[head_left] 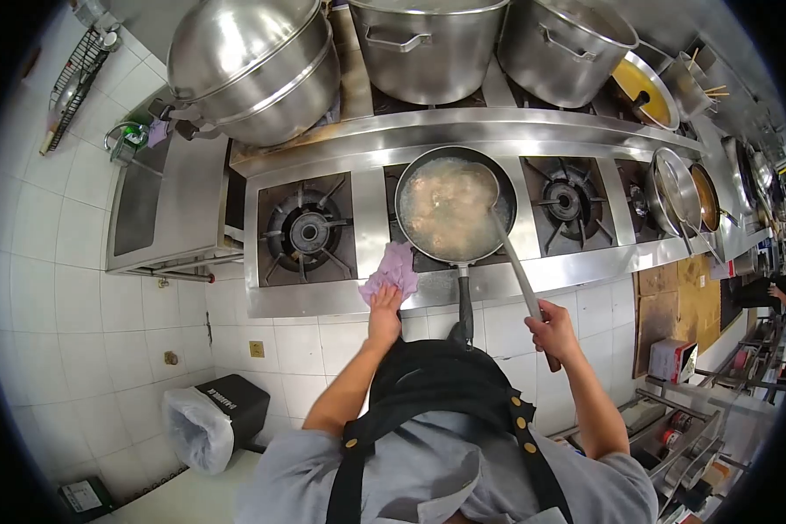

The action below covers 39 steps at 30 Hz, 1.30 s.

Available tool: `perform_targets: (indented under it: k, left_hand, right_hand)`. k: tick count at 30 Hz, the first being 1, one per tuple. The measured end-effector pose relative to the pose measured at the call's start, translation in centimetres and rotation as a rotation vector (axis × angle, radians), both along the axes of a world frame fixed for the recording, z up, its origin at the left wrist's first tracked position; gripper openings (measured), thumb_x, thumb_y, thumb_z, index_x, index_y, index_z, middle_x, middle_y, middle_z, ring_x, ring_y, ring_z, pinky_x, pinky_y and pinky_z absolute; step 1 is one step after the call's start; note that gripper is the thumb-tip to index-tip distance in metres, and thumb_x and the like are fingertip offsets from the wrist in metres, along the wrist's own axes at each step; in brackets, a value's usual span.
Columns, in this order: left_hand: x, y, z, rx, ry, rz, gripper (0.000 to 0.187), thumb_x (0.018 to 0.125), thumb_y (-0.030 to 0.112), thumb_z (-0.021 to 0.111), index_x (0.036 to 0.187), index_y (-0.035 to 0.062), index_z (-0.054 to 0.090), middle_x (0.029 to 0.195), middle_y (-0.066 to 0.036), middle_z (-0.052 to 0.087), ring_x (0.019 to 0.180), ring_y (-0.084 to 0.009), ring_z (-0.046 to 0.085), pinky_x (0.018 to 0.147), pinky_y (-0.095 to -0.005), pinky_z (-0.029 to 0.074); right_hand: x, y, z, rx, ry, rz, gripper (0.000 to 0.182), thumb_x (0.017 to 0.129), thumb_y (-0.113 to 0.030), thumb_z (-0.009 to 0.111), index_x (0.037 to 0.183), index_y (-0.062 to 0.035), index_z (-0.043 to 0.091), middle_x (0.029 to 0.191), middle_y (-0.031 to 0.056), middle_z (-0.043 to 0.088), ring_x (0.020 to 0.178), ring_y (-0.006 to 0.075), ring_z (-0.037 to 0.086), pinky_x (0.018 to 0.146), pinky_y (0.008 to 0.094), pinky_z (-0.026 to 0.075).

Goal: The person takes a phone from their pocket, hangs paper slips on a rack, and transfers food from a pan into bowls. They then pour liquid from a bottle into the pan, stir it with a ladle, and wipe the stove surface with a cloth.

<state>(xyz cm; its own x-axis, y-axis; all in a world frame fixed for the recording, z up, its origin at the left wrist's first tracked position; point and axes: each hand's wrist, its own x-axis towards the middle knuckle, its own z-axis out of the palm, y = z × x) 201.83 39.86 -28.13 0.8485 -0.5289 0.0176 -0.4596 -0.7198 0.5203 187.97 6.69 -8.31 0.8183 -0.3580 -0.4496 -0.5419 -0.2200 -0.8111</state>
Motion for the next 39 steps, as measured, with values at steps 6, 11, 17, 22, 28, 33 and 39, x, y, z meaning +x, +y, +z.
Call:
perform_targets:
  k: [6, 11, 17, 22, 28, 33, 39]
  left_hand:
    - [-4.9, -8.9, -0.6, 0.151, 0.022, 0.062, 0.060, 0.079, 0.007, 0.052, 0.138, 0.0038, 0.043, 0.147, -0.013, 0.037, 0.139, -0.0329, 0.028, 0.113, -0.0523, 0.017]
    - [-7.6, -21.7, -2.4, -0.112, 0.034, -0.173, 0.050, 0.086, 0.015, 0.045, 0.135, 0.0027, 0.046, 0.142, -0.015, 0.044, 0.135, -0.0334, 0.035, 0.113, -0.0527, 0.019]
    - [-8.4, -32.9, -0.5, -0.175, 0.109, -0.257, 0.059, 0.091, 0.026, 0.043, 0.143, 0.0018, 0.033, 0.150, -0.016, 0.031, 0.140, -0.0346, 0.025, 0.115, -0.0537, 0.012]
    - [-9.1, -35.7, 0.5, -0.129, 0.148, 0.088, 0.059, 0.090, 0.024, 0.043, 0.140, -0.0057, 0.033, 0.149, -0.022, 0.030, 0.141, -0.0356, 0.022, 0.113, -0.0574, 0.010]
    - [-5.1, -40.3, -0.1, 0.037, 0.111, 0.209, 0.074, 0.085, 0.034, 0.049, 0.140, -0.0107, 0.029, 0.149, -0.032, 0.021, 0.140, -0.0432, 0.018, 0.110, -0.0624, 0.011]
    - [2.0, -43.2, 5.2, 0.017, 0.409, 0.358, 0.077, 0.085, 0.033, 0.045, 0.142, -0.0132, 0.022, 0.152, -0.030, 0.012, 0.142, -0.0441, 0.009, 0.112, -0.0587, 0.005]
    - [7.2, -48.3, 5.0, 0.015, 0.436, 0.590, 0.076, 0.090, 0.042, 0.037, 0.143, -0.0107, 0.023, 0.153, -0.028, 0.012, 0.143, -0.0417, 0.009, 0.112, -0.0583, 0.005]
  right_hand:
    - [1.2, 1.3, 1.5, 0.663, 0.158, -0.143, 0.011, 0.084, -0.002, 0.059, 0.095, -0.0032, 0.059, 0.065, -0.0008, 0.048, 0.044, 0.0066, 0.040, 0.038, 0.0243, 0.034]
    - [1.4, 4.5, 3.6, 0.339, 0.150, -0.057, 0.024, 0.084, -0.001, 0.062, 0.107, 0.0016, 0.060, 0.063, -0.0007, 0.049, 0.044, 0.0081, 0.045, 0.038, 0.0261, 0.037]
    - [0.3, 2.5, 4.9, -0.535, -0.067, 0.259, 0.046, 0.074, -0.005, 0.068, 0.118, -0.0032, 0.058, 0.062, 0.0098, 0.055, 0.052, 0.0147, 0.055, 0.053, 0.0299, 0.046]
    - [1.1, -1.3, 6.4, -0.645, -0.091, 0.292, 0.044, 0.074, -0.005, 0.067, 0.117, -0.0024, 0.058, 0.064, 0.0145, 0.057, 0.052, 0.0216, 0.056, 0.054, 0.0320, 0.047]
    - [0.7, -4.7, 8.8, -0.503, -0.195, 0.385, 0.042, 0.074, -0.001, 0.063, 0.116, -0.0020, 0.056, 0.075, 0.0226, 0.060, 0.066, 0.0379, 0.059, 0.061, 0.0401, 0.048]
    - [0.5, -6.1, 9.7, -0.471, -0.279, 0.494, 0.045, 0.073, -0.001, 0.063, 0.117, -0.0024, 0.053, 0.080, 0.0221, 0.062, 0.076, 0.0415, 0.061, 0.067, 0.0467, 0.050]
    - [3.2, -9.5, 11.5, -0.606, -0.311, 0.664, 0.042, 0.074, -0.004, 0.063, 0.116, -0.0019, 0.055, 0.080, 0.0194, 0.063, 0.076, 0.0397, 0.063, 0.067, 0.0455, 0.051]
